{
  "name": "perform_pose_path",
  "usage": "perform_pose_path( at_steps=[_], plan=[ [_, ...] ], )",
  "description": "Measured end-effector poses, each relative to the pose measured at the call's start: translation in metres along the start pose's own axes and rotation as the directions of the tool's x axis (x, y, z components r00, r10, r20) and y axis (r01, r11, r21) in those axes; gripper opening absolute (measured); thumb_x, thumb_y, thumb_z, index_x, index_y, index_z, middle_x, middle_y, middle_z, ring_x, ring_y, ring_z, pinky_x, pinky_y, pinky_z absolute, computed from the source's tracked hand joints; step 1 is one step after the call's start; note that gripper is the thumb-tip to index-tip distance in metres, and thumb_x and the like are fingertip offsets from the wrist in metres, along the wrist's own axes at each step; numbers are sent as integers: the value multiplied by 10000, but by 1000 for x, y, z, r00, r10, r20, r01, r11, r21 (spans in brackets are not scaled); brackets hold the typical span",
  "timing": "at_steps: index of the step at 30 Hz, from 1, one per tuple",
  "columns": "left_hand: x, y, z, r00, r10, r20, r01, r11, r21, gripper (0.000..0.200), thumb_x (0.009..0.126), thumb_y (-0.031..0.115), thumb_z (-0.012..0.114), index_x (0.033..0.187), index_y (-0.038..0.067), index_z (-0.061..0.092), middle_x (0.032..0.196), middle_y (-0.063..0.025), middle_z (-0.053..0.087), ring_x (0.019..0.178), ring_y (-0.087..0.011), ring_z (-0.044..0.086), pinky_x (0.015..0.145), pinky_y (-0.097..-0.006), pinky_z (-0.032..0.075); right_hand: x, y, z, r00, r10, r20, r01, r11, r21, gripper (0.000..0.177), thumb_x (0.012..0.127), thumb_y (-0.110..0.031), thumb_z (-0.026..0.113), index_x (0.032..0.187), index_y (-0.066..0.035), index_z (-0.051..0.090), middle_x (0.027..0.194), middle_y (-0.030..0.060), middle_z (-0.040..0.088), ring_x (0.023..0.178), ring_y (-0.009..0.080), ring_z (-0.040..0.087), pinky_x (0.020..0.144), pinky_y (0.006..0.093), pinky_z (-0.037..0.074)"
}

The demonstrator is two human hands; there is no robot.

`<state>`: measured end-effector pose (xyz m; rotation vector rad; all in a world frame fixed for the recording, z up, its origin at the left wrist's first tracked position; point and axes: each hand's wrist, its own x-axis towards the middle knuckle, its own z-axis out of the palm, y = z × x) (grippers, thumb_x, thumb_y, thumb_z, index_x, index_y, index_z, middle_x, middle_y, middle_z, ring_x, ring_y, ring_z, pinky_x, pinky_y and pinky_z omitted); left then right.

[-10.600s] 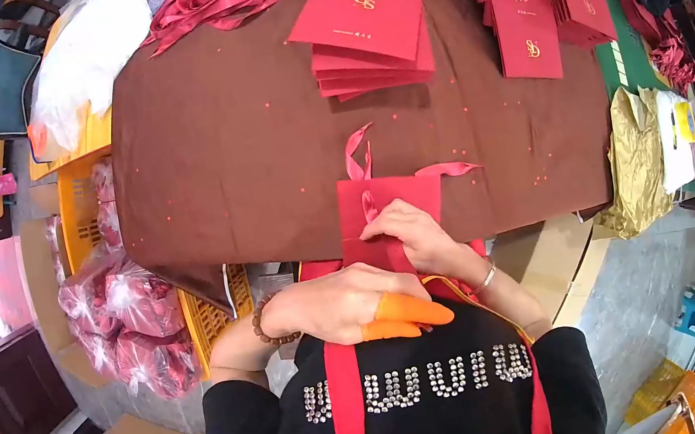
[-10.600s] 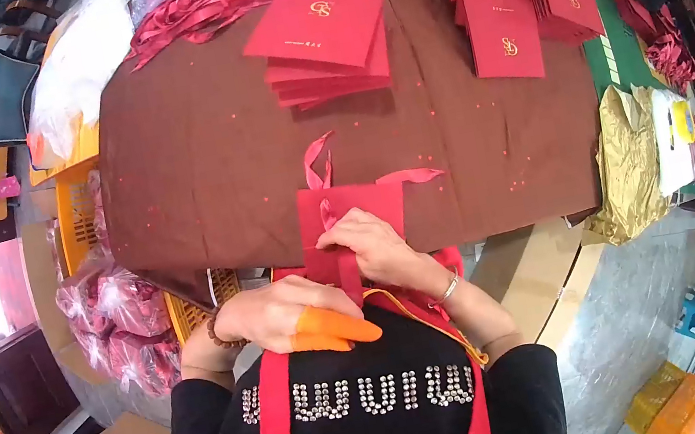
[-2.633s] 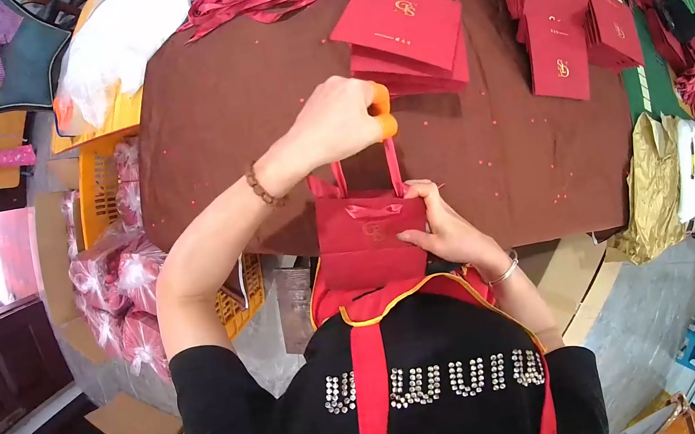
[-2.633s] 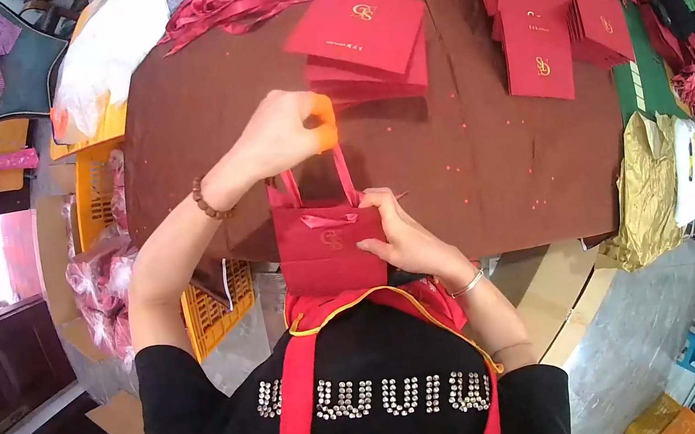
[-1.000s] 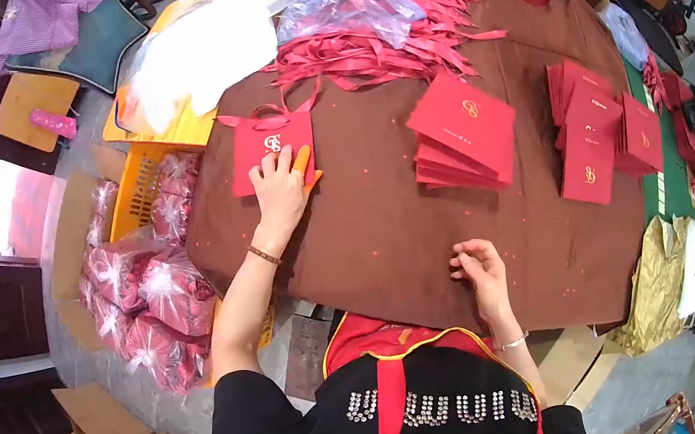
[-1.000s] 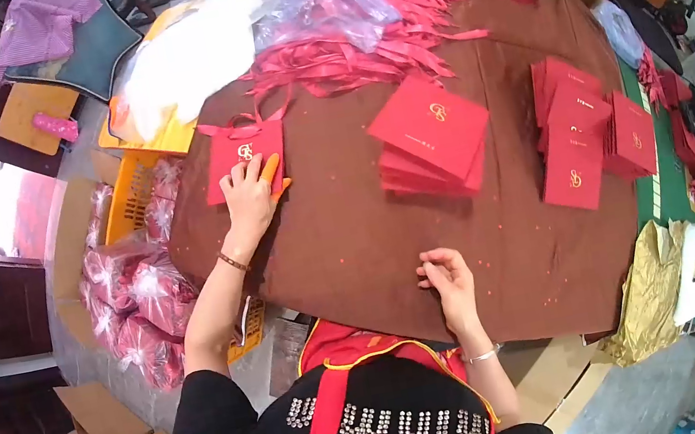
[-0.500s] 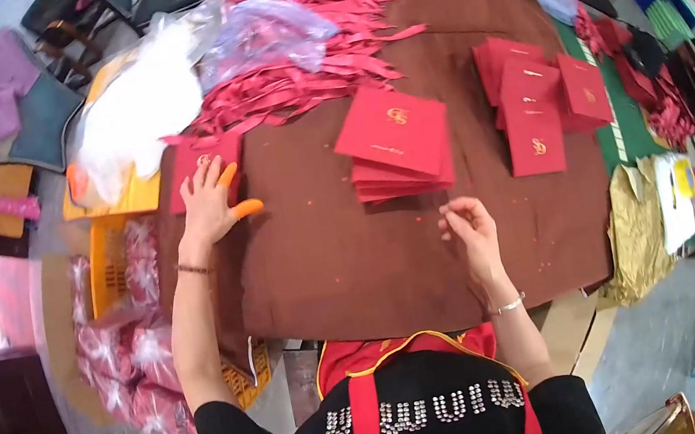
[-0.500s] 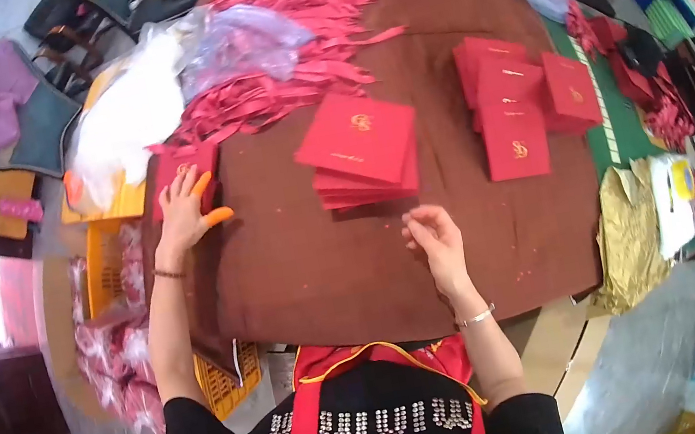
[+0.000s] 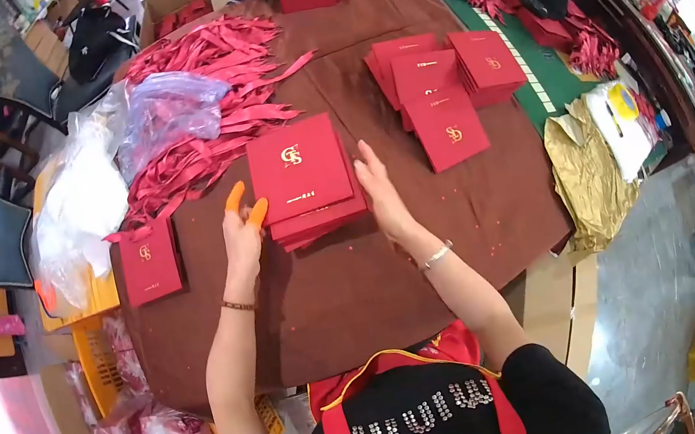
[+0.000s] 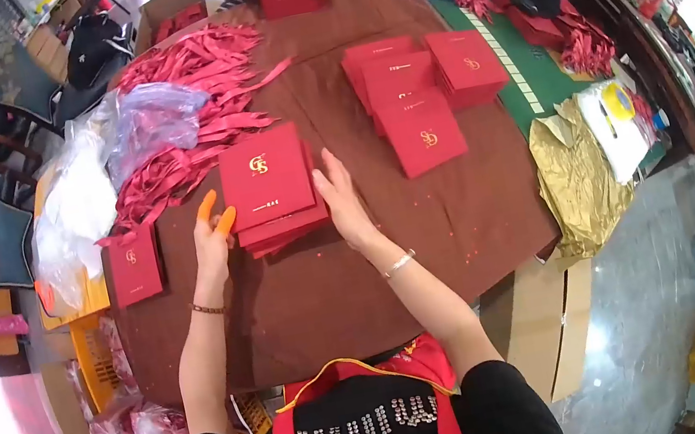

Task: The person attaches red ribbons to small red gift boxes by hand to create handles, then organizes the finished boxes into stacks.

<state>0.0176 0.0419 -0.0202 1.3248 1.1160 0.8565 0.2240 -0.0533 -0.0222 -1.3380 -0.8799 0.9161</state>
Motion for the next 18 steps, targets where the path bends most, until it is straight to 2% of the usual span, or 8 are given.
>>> perform_pose_path(
  at_steps=[1, 4, 7, 9, 11, 13, 15, 18],
  plan=[
    [-2, -4, 2, 999, 7, -40, -8, 1000, -20, 555, 852, 140, 614, 1340, 15, 382, 614, 63, 407, 499, -16, 363, 423, -182, 286, 5, 2, 6, 1000, 14, 6, -14, 996, 85, 632, 962, -409, 367, 1427, -22, 185, 1497, 145, 113, 1397, 243, 62, 1122, 346, 96],
    [-8, -8, 3, 998, -66, -15, 65, 994, -89, 492, 875, 137, 581, 1319, 9, 411, 648, 60, 460, 497, -14, 366, 427, -186, 291, 5, 0, 17, 990, 137, 29, -138, 989, 49, 663, 957, -444, 352, 1432, -20, 165, 1501, 143, 107, 1399, 243, 50, 1124, 350, 91],
    [-5, -10, -2, 995, -101, 20, 103, 981, -163, 420, 891, 162, 564, 1273, 11, 475, 674, 67, 506, 498, -14, 367, 435, -185, 292, 9, 7, 19, 996, 81, 48, -83, 996, 40, 669, 951, -444, 365, 1430, -17, 174, 1499, 145, 124, 1398, 249, 55, 1122, 355, 100],
    [-1, -18, -4, 988, -147, 47, 154, 920, -360, 390, 891, 171, 565, 1243, 13, 509, 681, 71, 512, 501, -15, 370, 448, -179, 294, 10, 13, 23, 992, 100, 71, -103, 993, 50, 674, 949, -431, 388, 1431, -16, 167, 1498, 145, 127, 1390, 237, 97, 1117, 345, 117],
    [-2, -19, -9, 985, -167, 52, 174, 921, -348, 392, 890, 169, 572, 1249, 28, 502, 732, 67, 526, 537, -4, 391, 462, -165, 299, 14, 20, 25, 989, 111, 95, -117, 991, 60, 681, 946, -418, 412, 1433, -14, 160, 1497, 146, 129, 1382, 226, 139, 1112, 336, 134],
    [-6, -13, -13, 981, -188, 54, 195, 920, -339, 396, 889, 166, 579, 1255, 42, 495, 783, 63, 539, 574, 7, 411, 477, -151, 303, 16, 24, 22, 995, 53, 82, -52, 999, -7, 659, 943, -408, 400, 1418, 0, 196, 1481, 192, 141, 1392, 277, 83, 1118, 370, 114],
    [-7, -5, -15, 1000, -12, -5, 12, 997, -76, 386, 888, 161, 586, 1248, 50, 503, 784, 65, 545, 575, 6, 407, 481, -149, 301, 17, 20, 20, 999, 49, 13, -48, 992, -113, 659, 935, -397, 427, 1412, 3, 211, 1479, 206, 128, 1389, 301, 86, 1116, 379, 124],
    [-17, 13, -12, 994, 97, -50, -102, 987, -121, 350, 879, 139, 601, 1210, 57, 525, 760, 56, 541, 570, 3, 408, 478, -154, 298, 16, -6, 11, 996, -81, 31, 86, 965, -248, 673, 923, -403, 457, 1413, -6, 220, 1480, 196, 135, 1390, 297, 92, 1116, 377, 128]
  ],
)
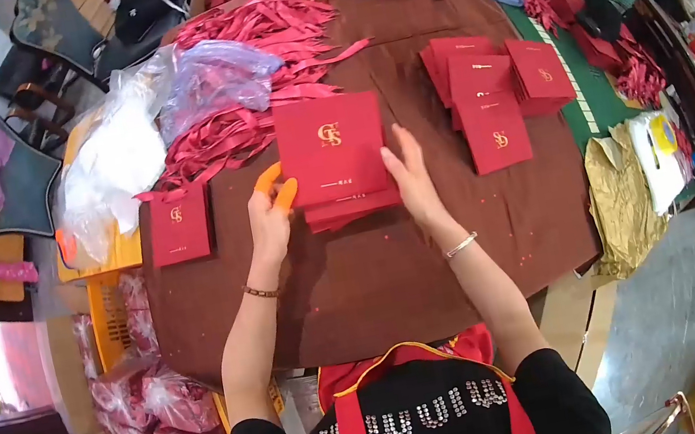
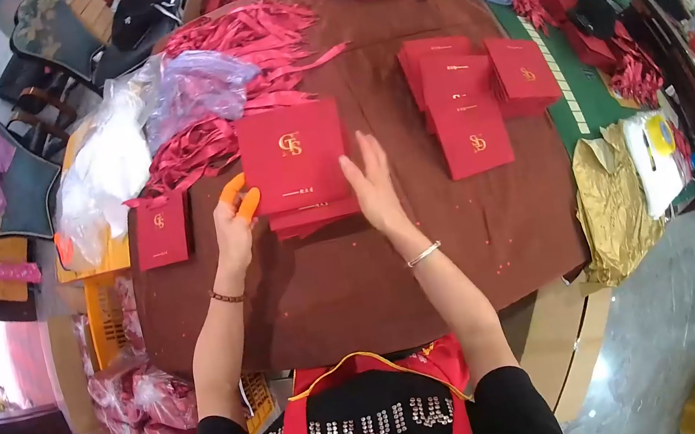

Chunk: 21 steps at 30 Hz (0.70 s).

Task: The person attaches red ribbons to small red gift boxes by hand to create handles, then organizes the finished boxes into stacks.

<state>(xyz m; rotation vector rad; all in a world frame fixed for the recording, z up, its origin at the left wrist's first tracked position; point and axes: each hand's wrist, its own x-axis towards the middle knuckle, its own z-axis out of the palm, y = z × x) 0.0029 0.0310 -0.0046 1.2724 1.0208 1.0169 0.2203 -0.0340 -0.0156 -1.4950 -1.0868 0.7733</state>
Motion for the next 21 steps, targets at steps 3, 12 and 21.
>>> perform_pose_path(
  at_steps=[3, 12, 21],
  plan=[
    [-23, 29, 8, 999, 23, 35, -22, 999, -38, 336, 869, 101, 598, 1185, 33, 504, 748, 33, 533, 630, -29, 464, 547, -172, 360, 0, -26, -14, 968, -222, -114, 225, 974, 16, 702, 861, -297, 599, 1408, -31, 248, 1469, 189, 177, 1373, 302, 153, 1111, 393, 156],
    [-98, -5, -7, 878, -183, 442, -153, 768, 622, 190, 841, 224, 638, 885, 39, 632, 756, -114, 643, 636, -171, 621, 571, -304, 478, -85, -32, -40, 914, -283, 290, 379, 852, -362, 406, 725, -46, 709, 1102, -11, 564, 1017, 128, 504, 932, 273, 531, 825, 339, 455],
    [72, -37, -57, 885, 442, 147, -336, 386, 859, 258, 827, 203, 599, 1054, 81, 598, 1007, -106, 575, 874, -304, 594, 698, -419, 486, -114, 5, -42, 943, -22, 331, 135, 937, -323, 430, 741, -102, 704, 1136, -12, 559, 1028, 132, 525, 969, 274, 540, 847, 323, 440]
  ],
)
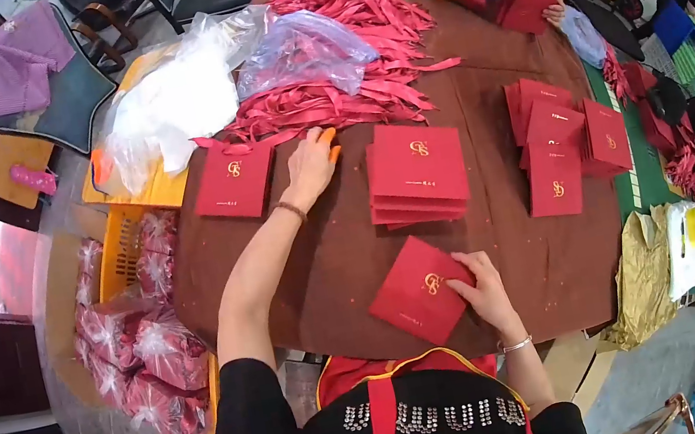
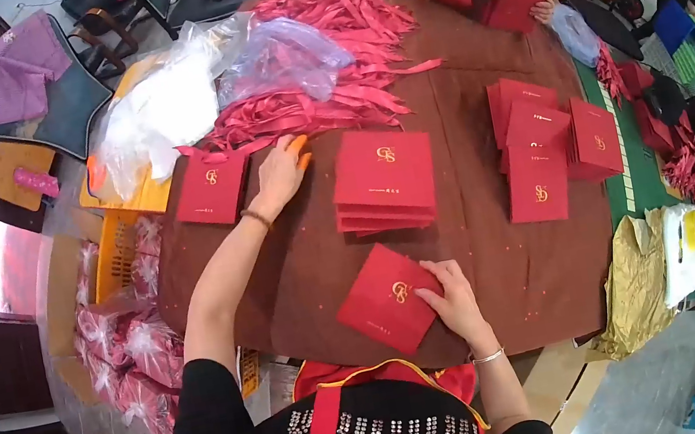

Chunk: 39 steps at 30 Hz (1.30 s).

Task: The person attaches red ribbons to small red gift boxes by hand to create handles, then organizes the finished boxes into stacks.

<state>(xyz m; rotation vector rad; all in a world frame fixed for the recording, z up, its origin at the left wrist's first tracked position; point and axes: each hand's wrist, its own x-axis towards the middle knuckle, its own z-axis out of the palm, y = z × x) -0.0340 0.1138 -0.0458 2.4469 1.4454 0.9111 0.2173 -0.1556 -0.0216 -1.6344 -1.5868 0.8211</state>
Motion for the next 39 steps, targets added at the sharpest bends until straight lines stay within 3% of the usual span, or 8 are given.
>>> perform_pose_path(
  at_steps=[3, 12, 18, 22, 28, 31, 36, 39],
  plan=[
    [23, -7, 20, 999, -39, 31, 26, 941, 336, 294, 807, 256, 630, 1052, 99, 583, 952, -145, 576, 799, -280, 619, 611, -434, 477, 4, -7, -8, 990, 12, 137, -12, 1000, -2, 432, 739, -117, 705, 1135, -20, 561, 1041, 126, 528, 970, 272, 543, 847, 324, 441],
    [32, -19, 23, 977, -206, -60, 214, 951, 225, 282, 795, 297, 644, 994, 102, 604, 853, -148, 603, 702, -335, 617, 592, -448, 476, 6, -11, 1, 949, -111, 295, 176, 963, -205, 315, 744, -230, 710, 996, -63, 621, 1005, 84, 541, 963, 271, 520, 827, 348, 433],
    [3, 14, -15, 995, -98, 33, 89, 975, 202, 124, 783, 217, 633, 767, 94, 623, 798, -124, 583, 732, -310, 606, 610, -436, 460, 6, -18, 19, 955, -204, 213, 264, 914, -309, 237, 743, -277, 708, 875, -89, 650, 915, 66, 547, 877, 246, 517, 766, 348, 413],
    [-73, 21, -62, 984, 128, 125, -167, 909, 382, 112, 766, 188, 641, 710, 104, 593, 727, -83, 554, 694, -262, 588, 603, -396, 424, 3, -16, 31, 937, -237, 256, 311, 899, -307, 277, 737, -281, 707, 928, -93, 636, 901, 57, 555, 867, 239, 524, 740, 352, 408],
    [-153, 27, -117, 932, -151, 331, 26, 935, 354, 217, 745, 249, 675, 922, 124, 667, 758, -83, 599, 696, -273, 610, 628, -389, 474, 9, -26, 40, 918, -260, 300, 348, 892, -290, 281, 715, -280, 722, 890, -89, 617, 852, 56, 549, 828, 246, 526, 729, 358, 406],
    [-138, 49, -148, 799, -331, 501, 215, 937, 276, 344, 797, 316, 636, 1067, 103, 615, 831, -130, 645, 757, -313, 628, 641, -424, 496, 10, -29, 43, 913, -248, 323, 340, 902, -268, 284, 703, -274, 733, 866, -81, 605, 837, 59, 546, 814, 250, 522, 727, 361, 407],
    [-104, 51, -97, 985, -171, 36, 167, 982, 89, 303, 812, 299, 624, 1036, 95, 623, 851, -118, 617, 772, -303, 613, 637, -409, 485, 11, -34, 46, 911, -240, 334, 332, 909, -252, 288, 698, -272, 734, 860, -77, 596, 815, 57, 543, 805, 246, 521, 720, 366, 400],
    [-76, 40, -41, 993, -120, 8, 115, 969, 221, 260, 811, 284, 623, 994, 99, 633, 846, -110, 588, 779, -294, 595, 646, -414, 466, 12, -43, 44, 901, -205, 383, 320, 909, -267, 279, 709, -266, 726, 866, -76, 595, 799, 68, 550, 798, 257, 531, 724, 372, 413]
  ],
)
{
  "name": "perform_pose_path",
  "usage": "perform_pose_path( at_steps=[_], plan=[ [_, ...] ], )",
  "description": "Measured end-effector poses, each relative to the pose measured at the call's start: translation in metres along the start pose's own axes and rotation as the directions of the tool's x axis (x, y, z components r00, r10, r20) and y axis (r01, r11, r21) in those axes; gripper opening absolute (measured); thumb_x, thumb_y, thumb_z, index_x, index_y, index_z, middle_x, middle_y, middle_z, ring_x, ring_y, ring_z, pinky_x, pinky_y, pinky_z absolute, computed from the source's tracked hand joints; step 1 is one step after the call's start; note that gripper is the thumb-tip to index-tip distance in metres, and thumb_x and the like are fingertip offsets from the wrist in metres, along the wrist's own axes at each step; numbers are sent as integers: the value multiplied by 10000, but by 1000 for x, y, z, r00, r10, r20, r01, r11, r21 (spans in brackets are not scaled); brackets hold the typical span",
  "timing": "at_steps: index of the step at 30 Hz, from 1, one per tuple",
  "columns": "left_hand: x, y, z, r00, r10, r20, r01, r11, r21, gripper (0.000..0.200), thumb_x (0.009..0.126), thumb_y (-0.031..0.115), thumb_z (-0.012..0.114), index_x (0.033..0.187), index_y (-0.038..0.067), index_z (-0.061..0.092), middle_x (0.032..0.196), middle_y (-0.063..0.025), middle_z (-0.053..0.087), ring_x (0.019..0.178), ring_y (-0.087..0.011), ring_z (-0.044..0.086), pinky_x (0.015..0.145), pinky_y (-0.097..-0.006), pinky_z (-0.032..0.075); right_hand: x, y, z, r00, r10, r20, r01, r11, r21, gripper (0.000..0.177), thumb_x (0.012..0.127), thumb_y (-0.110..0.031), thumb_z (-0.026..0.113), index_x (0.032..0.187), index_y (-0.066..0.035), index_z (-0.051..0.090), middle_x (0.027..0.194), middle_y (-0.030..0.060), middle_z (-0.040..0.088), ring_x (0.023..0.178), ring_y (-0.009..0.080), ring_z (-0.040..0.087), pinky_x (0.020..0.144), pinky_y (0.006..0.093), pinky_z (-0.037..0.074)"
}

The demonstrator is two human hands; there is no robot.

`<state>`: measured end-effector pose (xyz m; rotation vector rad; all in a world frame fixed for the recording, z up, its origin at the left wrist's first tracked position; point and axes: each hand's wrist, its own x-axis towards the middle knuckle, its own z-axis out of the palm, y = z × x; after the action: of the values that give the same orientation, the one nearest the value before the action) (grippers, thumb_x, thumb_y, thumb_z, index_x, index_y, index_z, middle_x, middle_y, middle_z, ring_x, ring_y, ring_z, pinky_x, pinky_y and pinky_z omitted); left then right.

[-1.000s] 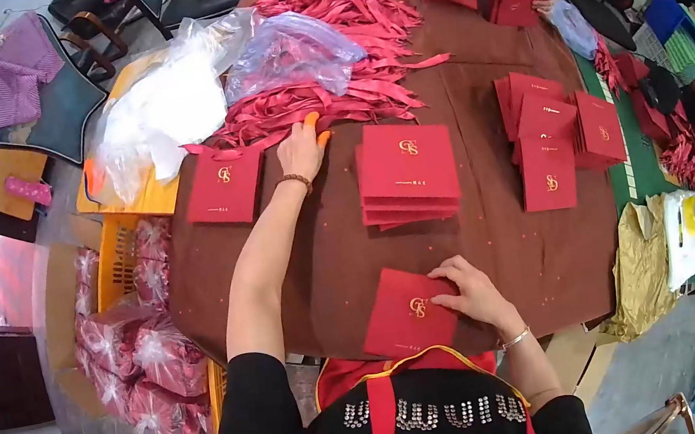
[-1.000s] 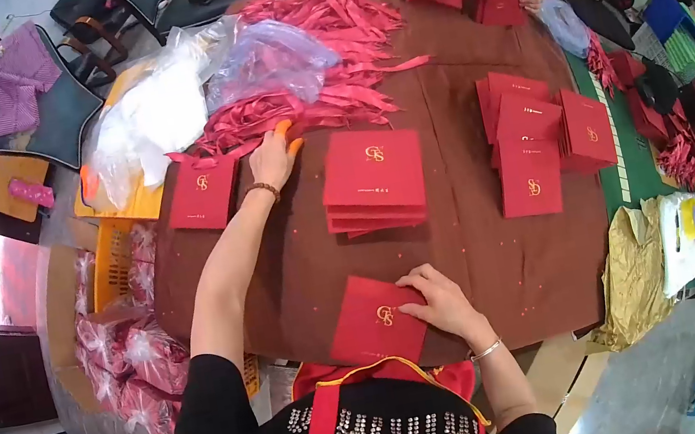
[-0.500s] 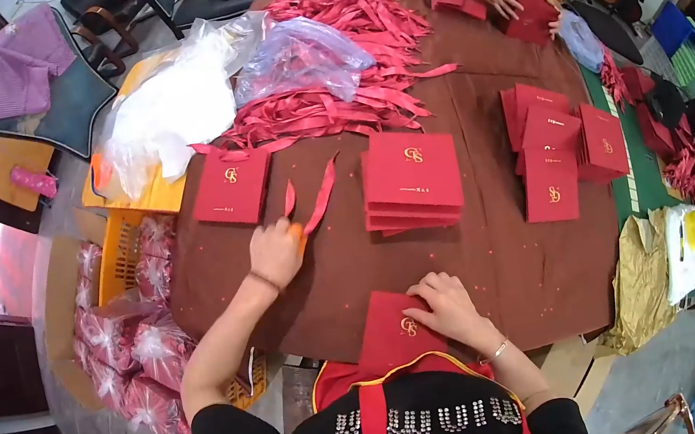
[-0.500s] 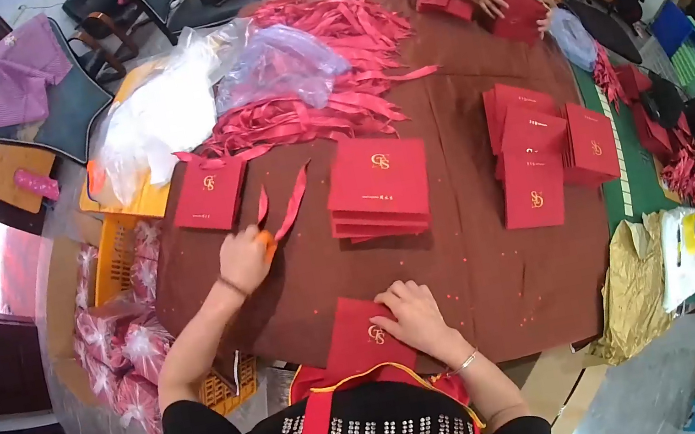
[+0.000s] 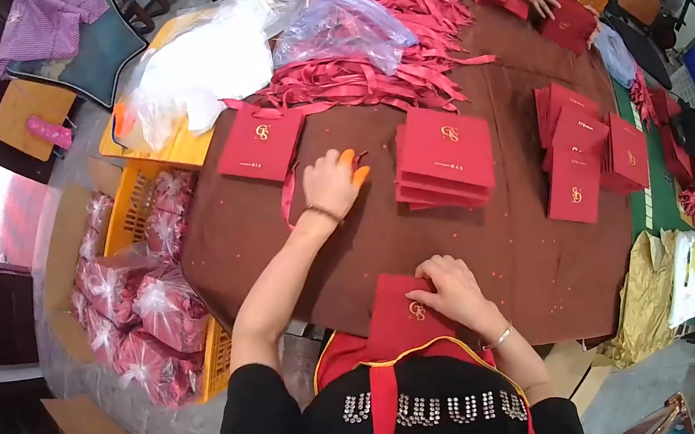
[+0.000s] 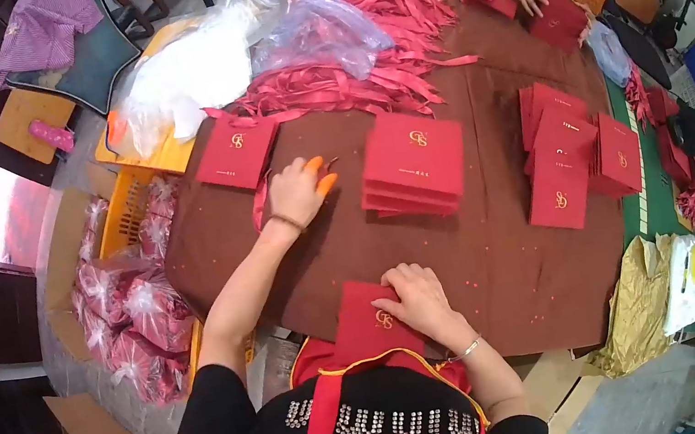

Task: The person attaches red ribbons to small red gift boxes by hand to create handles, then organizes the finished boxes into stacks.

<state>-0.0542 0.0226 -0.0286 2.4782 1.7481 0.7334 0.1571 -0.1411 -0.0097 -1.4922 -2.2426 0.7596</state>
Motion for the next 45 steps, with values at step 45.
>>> perform_pose_path(
  at_steps=[45],
  plan=[
    [-133, 93, -37, 944, 283, 170, -182, 875, -448, 171, 687, -1, 624, 858, -12, 621, 800, -142, 553, 759, -316, 528, 650, -374, 463, -12, 15, -15, 913, 215, 346, -373, 783, 498, 309, 879, -160, 536, 1128, 19, 576, 945, 128, 658, 873, 139, 592, 804, 288, 457]
  ],
)
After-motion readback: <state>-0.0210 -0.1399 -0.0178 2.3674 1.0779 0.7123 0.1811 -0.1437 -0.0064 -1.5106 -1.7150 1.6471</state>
